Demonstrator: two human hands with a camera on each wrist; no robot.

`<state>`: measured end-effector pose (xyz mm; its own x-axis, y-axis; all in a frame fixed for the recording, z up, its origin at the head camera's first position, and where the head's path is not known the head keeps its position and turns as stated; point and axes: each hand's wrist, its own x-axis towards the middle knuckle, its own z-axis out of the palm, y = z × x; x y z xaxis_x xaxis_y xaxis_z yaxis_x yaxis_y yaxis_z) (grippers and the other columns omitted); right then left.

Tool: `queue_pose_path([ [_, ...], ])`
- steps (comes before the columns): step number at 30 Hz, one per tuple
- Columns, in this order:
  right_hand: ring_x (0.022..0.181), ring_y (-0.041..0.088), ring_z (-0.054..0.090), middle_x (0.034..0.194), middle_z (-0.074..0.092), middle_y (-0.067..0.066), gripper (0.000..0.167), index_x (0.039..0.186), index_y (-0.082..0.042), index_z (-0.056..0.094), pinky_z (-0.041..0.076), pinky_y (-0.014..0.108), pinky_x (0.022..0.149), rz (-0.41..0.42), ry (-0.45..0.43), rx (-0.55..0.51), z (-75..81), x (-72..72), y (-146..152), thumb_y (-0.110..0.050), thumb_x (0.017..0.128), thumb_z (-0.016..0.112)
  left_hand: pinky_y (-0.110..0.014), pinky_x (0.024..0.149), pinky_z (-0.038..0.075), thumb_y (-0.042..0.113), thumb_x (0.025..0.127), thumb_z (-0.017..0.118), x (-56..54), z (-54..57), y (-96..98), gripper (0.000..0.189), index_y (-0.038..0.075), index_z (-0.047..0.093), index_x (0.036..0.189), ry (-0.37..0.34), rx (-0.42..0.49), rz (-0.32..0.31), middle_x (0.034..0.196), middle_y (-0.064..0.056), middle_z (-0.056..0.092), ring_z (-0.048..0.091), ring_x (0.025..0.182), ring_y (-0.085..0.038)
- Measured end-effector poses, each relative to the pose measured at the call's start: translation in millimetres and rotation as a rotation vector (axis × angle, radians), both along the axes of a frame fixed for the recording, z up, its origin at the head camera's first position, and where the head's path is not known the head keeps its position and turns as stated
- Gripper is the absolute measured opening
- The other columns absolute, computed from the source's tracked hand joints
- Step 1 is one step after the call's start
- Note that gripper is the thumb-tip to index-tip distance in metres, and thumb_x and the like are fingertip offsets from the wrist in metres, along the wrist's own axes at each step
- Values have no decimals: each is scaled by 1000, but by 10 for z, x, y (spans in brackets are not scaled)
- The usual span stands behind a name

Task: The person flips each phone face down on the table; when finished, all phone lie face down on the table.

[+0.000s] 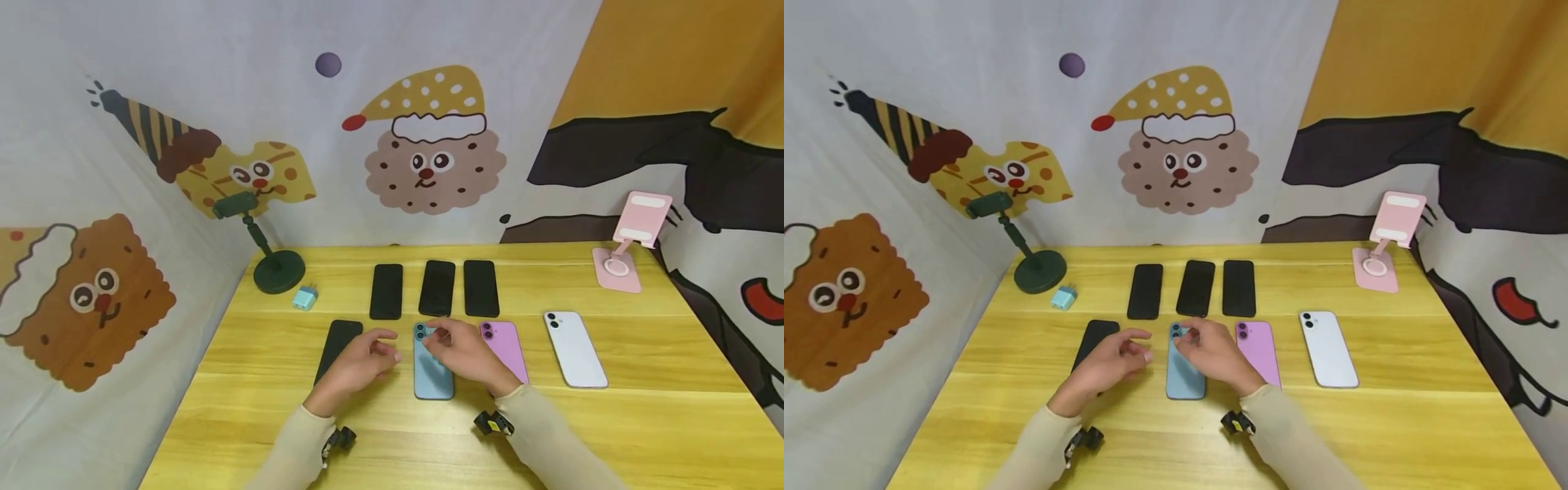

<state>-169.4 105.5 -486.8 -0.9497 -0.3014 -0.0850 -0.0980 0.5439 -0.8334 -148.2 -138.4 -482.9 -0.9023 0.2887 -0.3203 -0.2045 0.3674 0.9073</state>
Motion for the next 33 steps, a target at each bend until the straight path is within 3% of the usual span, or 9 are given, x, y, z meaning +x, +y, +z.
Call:
queue_pose_path([
  [7,90,8,70,105,75,-1,39,138,-2,67,58,28,82,70,94,-68,-41,-49,-280,-20,103,68,-42,82,60,26,106,68,65,13,-268,46,8,58,147,37,-14,67,120,-11,68,69,98,-29],
  [15,91,10,70,105,76,-2,43,144,-2,62,57,33,81,113,75,-80,-40,-114,-637,-19,104,60,-34,80,56,26,106,66,126,2,-587,44,9,59,147,68,-65,197,121,-8,68,67,105,-25],
  [23,101,15,71,115,72,4,50,148,-1,57,59,37,85,133,47,-83,-180,-149,-915,-23,103,63,-31,83,55,24,108,63,110,-42,-930,46,6,56,150,89,-108,287,133,-16,64,64,114,-25],
  [27,108,21,71,124,70,9,53,149,-1,56,60,40,90,116,12,-86,-253,-131,-994,-23,102,67,-31,85,53,22,108,63,94,-68,-1033,47,3,55,150,98,-143,301,136,-20,62,64,117,-29],
  [33,108,22,73,139,67,18,59,151,2,53,61,35,88,87,-47,-163,-289,-85,-1084,-21,100,70,-40,94,56,21,107,63,39,-81,-1106,51,1,51,153,94,-207,280,145,-25,57,59,130,-38],
])
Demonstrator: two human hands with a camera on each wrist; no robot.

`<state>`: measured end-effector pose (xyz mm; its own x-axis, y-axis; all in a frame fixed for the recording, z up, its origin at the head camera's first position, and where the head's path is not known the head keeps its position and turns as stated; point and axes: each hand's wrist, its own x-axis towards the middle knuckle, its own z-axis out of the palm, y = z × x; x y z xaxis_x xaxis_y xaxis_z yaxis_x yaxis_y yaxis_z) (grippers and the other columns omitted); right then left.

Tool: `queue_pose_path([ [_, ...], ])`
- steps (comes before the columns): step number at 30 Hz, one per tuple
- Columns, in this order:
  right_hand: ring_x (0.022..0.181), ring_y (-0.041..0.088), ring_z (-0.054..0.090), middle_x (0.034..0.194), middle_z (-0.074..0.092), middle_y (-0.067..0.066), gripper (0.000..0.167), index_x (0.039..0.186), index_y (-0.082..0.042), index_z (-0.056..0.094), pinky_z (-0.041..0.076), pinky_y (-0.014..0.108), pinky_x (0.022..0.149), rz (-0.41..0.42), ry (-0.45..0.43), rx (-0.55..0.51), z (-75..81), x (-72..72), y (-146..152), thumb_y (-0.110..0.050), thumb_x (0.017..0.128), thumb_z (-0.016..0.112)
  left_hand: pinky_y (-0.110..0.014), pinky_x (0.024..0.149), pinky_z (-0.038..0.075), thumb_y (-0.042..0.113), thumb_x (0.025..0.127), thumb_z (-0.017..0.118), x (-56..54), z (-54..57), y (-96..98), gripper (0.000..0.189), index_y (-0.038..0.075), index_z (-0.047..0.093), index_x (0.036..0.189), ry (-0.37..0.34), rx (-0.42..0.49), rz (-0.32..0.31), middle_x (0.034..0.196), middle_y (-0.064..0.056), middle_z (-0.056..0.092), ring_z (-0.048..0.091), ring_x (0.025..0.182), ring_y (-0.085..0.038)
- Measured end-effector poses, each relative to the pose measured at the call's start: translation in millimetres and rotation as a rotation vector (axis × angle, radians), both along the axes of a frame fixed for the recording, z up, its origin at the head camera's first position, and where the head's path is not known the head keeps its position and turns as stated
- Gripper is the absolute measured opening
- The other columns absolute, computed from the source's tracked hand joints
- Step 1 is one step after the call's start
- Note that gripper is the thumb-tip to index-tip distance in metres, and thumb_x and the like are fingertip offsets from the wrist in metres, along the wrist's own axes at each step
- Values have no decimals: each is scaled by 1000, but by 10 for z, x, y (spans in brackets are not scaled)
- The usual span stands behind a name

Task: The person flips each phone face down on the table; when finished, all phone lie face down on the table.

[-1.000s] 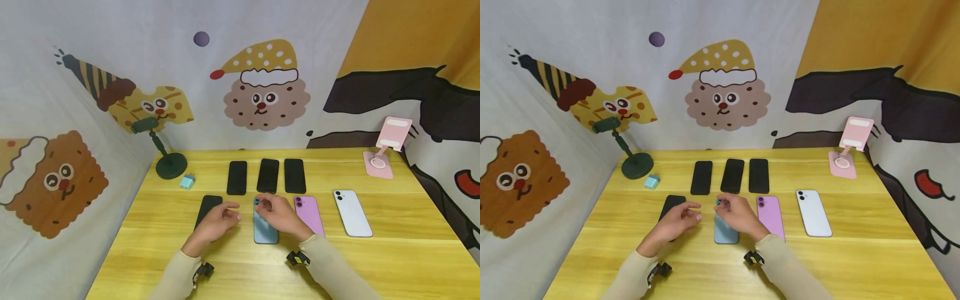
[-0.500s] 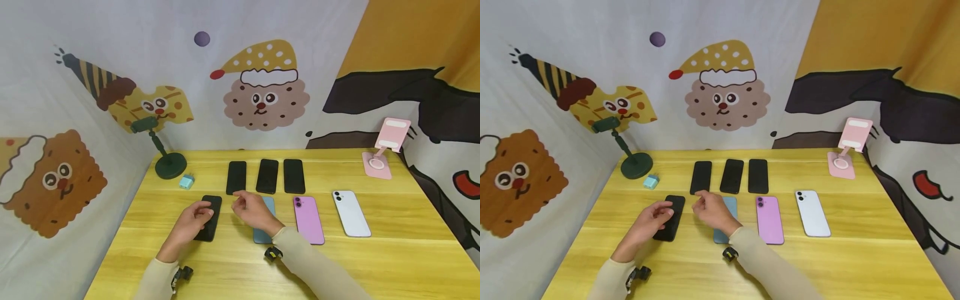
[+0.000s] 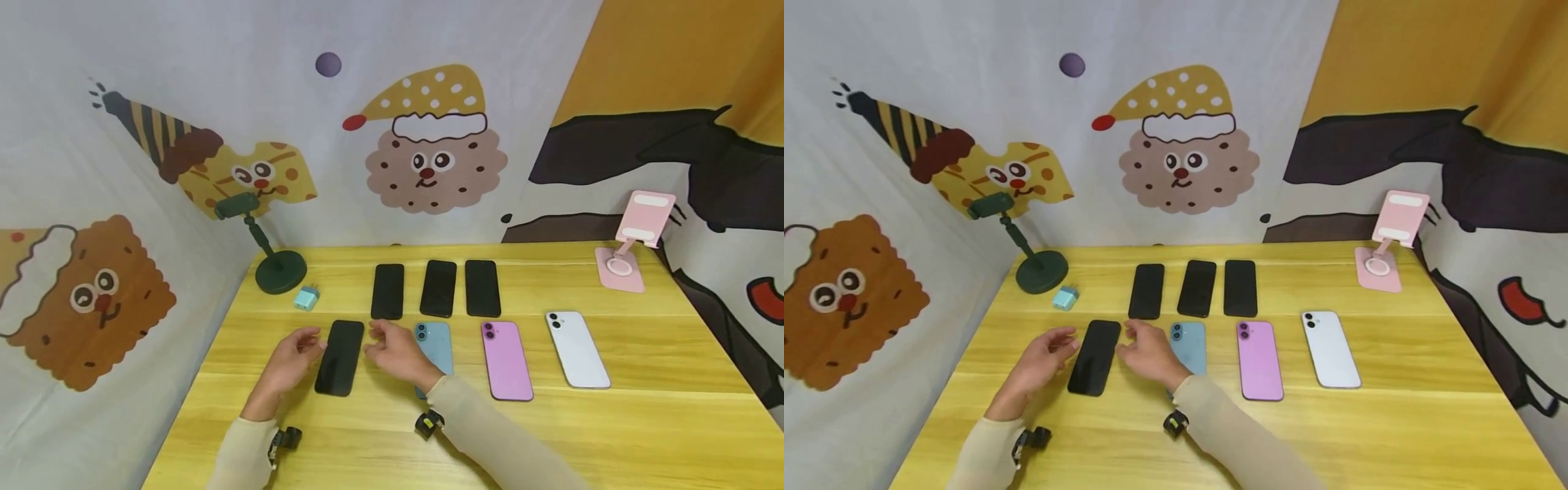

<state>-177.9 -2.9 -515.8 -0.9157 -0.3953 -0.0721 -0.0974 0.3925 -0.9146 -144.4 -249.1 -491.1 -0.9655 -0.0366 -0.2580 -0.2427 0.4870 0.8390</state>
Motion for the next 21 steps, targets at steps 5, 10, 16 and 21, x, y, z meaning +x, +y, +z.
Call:
queue_pose_path([
  [5,105,22,75,151,59,23,64,155,3,47,64,32,82,16,-112,-105,9,68,-38,-19,100,70,-43,97,57,25,108,62,-48,-20,-4,53,3,50,155,-34,17,0,147,-22,58,61,129,-36],
  [10,115,28,73,156,52,24,64,157,3,44,65,34,80,33,-219,-201,9,94,-71,-17,102,68,-45,95,60,26,108,62,-87,-16,37,52,4,51,154,-54,41,4,146,-23,60,65,124,-35],
  [16,127,34,67,161,48,23,62,159,0,43,65,38,85,38,-291,-271,-8,91,-109,-17,104,66,-46,95,61,28,108,61,-127,16,43,51,4,53,153,-97,81,13,147,-23,60,65,125,-35],
  [21,130,35,65,160,48,23,58,156,-1,46,65,39,87,31,-317,-301,-16,95,-96,-15,104,66,-41,91,61,26,108,61,-135,9,19,52,4,51,154,-112,143,7,147,-23,60,67,119,-32],
])
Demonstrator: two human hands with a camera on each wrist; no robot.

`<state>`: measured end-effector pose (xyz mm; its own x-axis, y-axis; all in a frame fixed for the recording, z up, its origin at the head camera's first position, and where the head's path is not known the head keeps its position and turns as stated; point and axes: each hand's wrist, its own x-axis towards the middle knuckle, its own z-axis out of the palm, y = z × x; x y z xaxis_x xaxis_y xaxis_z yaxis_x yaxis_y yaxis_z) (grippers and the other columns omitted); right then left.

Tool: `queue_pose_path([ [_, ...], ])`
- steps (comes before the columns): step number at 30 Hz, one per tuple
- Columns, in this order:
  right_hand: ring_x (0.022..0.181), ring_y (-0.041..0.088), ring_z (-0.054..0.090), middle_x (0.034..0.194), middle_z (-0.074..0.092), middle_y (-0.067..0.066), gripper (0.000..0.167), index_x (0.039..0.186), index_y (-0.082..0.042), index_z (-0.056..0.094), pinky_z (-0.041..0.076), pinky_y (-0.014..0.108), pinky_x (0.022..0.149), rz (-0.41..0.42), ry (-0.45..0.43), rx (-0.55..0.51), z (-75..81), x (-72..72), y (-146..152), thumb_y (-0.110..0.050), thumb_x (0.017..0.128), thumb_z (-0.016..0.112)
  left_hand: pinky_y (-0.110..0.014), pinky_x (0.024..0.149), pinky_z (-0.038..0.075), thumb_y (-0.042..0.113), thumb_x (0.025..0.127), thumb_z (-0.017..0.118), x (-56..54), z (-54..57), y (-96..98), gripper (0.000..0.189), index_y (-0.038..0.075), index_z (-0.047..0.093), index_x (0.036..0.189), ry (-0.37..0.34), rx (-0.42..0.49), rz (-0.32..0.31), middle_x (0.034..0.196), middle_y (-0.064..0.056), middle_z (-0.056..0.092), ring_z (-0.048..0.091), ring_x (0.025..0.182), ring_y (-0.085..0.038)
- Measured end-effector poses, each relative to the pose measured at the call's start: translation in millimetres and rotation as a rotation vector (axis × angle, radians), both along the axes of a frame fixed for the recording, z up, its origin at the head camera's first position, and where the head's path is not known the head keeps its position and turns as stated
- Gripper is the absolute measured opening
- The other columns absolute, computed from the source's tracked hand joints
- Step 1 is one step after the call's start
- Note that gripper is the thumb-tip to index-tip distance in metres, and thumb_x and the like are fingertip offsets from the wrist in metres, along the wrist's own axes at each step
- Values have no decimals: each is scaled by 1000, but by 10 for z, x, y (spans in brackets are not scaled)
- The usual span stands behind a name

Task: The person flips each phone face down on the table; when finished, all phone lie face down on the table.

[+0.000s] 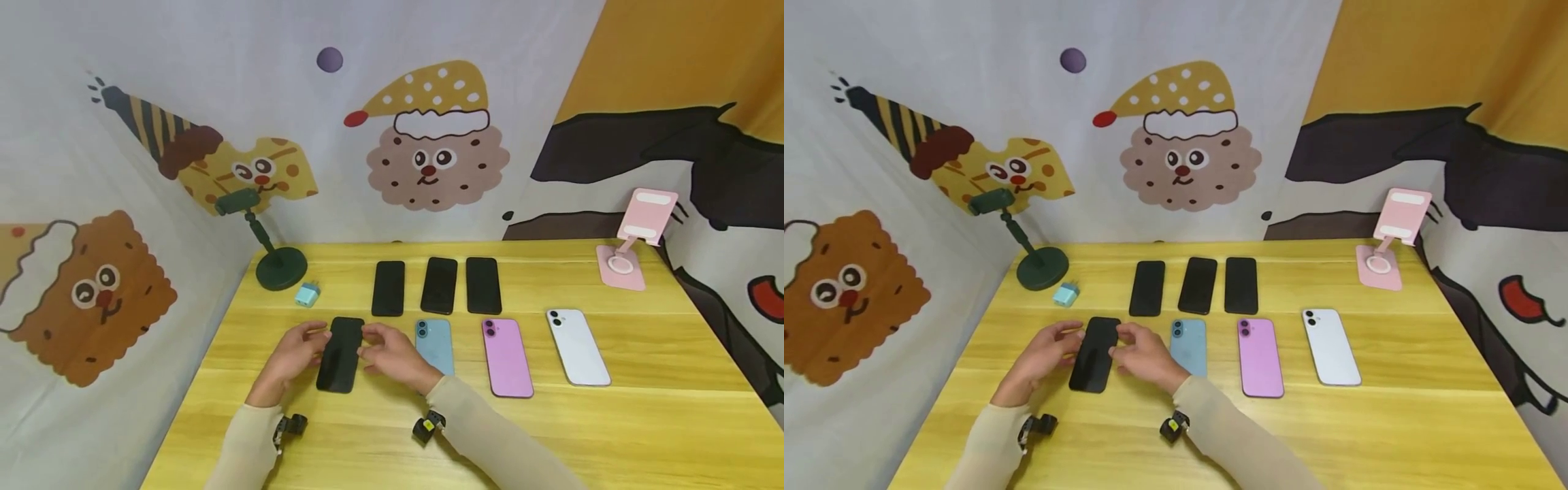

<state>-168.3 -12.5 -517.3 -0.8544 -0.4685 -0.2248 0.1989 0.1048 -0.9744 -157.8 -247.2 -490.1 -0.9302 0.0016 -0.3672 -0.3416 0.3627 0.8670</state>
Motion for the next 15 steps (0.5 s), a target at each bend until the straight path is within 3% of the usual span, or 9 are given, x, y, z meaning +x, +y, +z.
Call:
queue_pose_path([
  [3,130,35,65,160,48,23,57,155,-2,47,65,39,88,7,-8,-10,-2,-1,6,-15,104,66,-37,86,60,20,107,62,3,-16,-16,53,2,49,154,6,25,3,143,-25,61,67,110,-29],
  [7,130,35,65,159,49,22,56,155,-2,47,64,40,90,15,-11,-5,-3,-11,12,-16,104,65,-33,84,59,13,105,65,5,-49,-26,54,-1,49,154,18,52,-5,143,-28,60,67,109,-25],
  [15,128,33,66,158,50,23,55,155,-5,49,63,42,94,30,-9,5,32,-30,21,-16,104,66,-33,87,59,7,105,60,7,-45,-56,57,3,42,159,44,174,-100,145,-29,53,66,113,-26],
])
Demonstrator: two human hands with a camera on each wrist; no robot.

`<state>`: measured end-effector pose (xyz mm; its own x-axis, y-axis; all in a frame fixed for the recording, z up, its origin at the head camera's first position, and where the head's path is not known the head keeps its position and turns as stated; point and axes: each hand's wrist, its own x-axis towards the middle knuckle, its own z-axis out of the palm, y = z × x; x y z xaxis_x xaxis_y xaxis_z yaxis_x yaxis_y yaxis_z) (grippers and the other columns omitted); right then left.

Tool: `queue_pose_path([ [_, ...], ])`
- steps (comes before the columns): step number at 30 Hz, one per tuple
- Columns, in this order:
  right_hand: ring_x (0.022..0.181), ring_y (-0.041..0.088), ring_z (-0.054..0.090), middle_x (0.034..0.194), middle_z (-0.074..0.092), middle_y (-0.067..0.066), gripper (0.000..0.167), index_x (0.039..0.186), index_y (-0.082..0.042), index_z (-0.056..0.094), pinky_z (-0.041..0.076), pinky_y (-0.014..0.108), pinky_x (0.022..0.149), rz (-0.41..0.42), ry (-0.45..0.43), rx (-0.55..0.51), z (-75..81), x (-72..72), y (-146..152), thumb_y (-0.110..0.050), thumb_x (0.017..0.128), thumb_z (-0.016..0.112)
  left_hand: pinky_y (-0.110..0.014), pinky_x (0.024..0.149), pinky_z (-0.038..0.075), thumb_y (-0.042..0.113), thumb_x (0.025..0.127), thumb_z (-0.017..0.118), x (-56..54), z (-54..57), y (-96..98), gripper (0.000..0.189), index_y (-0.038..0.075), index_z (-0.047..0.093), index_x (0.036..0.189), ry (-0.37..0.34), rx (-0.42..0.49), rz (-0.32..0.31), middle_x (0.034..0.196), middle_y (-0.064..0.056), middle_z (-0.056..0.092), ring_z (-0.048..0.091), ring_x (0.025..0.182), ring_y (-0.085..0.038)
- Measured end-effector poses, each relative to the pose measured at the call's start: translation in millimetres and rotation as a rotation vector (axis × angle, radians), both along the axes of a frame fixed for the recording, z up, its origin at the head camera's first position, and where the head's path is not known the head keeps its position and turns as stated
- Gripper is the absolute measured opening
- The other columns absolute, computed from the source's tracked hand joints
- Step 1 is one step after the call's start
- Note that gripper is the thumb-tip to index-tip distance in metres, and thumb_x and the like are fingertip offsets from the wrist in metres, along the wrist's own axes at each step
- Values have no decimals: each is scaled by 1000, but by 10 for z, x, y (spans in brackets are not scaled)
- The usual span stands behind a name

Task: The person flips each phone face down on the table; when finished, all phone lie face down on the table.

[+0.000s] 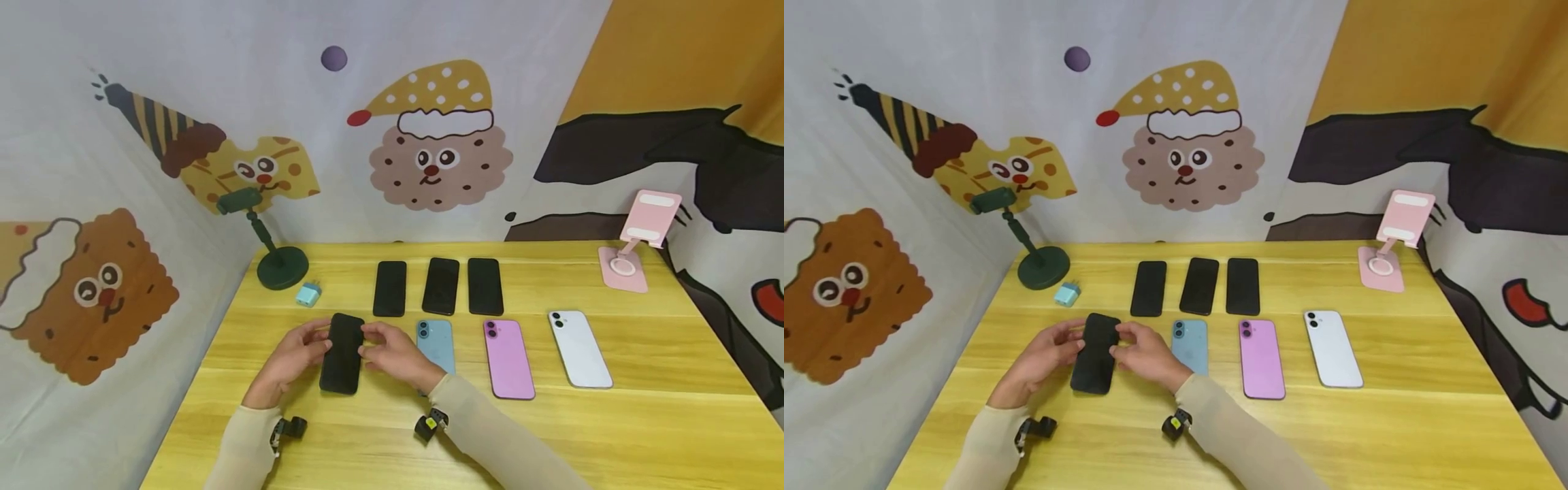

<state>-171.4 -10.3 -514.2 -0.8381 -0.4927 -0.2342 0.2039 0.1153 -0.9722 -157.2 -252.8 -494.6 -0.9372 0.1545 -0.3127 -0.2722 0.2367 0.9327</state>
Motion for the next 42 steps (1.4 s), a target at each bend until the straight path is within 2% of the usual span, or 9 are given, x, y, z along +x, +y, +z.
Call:
queue_pose_path([
  [6,123,33,68,156,49,26,57,156,-4,47,64,43,93,7,6,-4,40,-11,23,-18,104,67,-36,88,62,4,109,51,10,2,28,61,8,29,165,9,123,-115,153,-34,46,70,115,-26],
  [12,120,33,69,153,50,24,63,160,-7,42,63,46,94,36,4,-4,100,-35,71,-26,105,67,-38,92,61,7,107,56,19,67,146,63,12,32,165,35,133,-189,155,-33,47,69,119,-30],
  [15,120,32,69,151,53,22,63,160,-9,43,63,47,94,44,10,-1,125,-31,81,-29,106,67,-44,97,61,13,108,61,23,71,221,63,13,34,165,41,127,-216,157,-30,44,67,124,-31],
  [19,120,30,70,150,55,20,66,160,-11,42,63,48,94,52,10,-4,164,-10,80,-32,105,69,-48,101,59,22,107,65,40,42,293,64,17,36,164,14,124,-211,159,-25,41,62,131,-29],
  [25,118,34,71,152,53,24,80,164,-8,33,63,49,93,52,-27,-55,160,5,100,-38,101,73,-51,104,58,23,111,57,44,-7,354,57,20,38,164,-36,143,-184,162,-23,37,57,134,-31],
  [29,115,36,72,147,55,24,73,162,-8,34,65,48,88,26,-34,-67,141,18,118,-33,103,71,-54,107,55,21,111,57,40,-35,383,55,17,40,163,-35,161,-192,163,-23,36,54,139,-36],
  [35,105,29,75,140,59,23,54,157,-7,39,66,42,78,-23,-5,-36,133,27,166,-17,108,61,-56,109,53,17,110,59,46,-48,414,55,11,43,162,-32,190,-217,165,-21,39,53,143,-39],
  [38,100,27,74,138,58,25,52,156,-4,38,66,43,75,-43,-1,-32,120,23,198,-11,108,57,-55,109,54,16,109,60,51,-52,419,57,10,42,162,-40,180,-196,166,-22,37,53,142,-40],
  [42,97,27,74,138,57,28,55,158,-1,34,66,45,72,-79,-3,-50,107,20,239,-6,107,56,-54,107,55,16,107,64,54,-67,428,61,8,39,162,-51,159,-133,167,-24,31,51,143,-41],
])
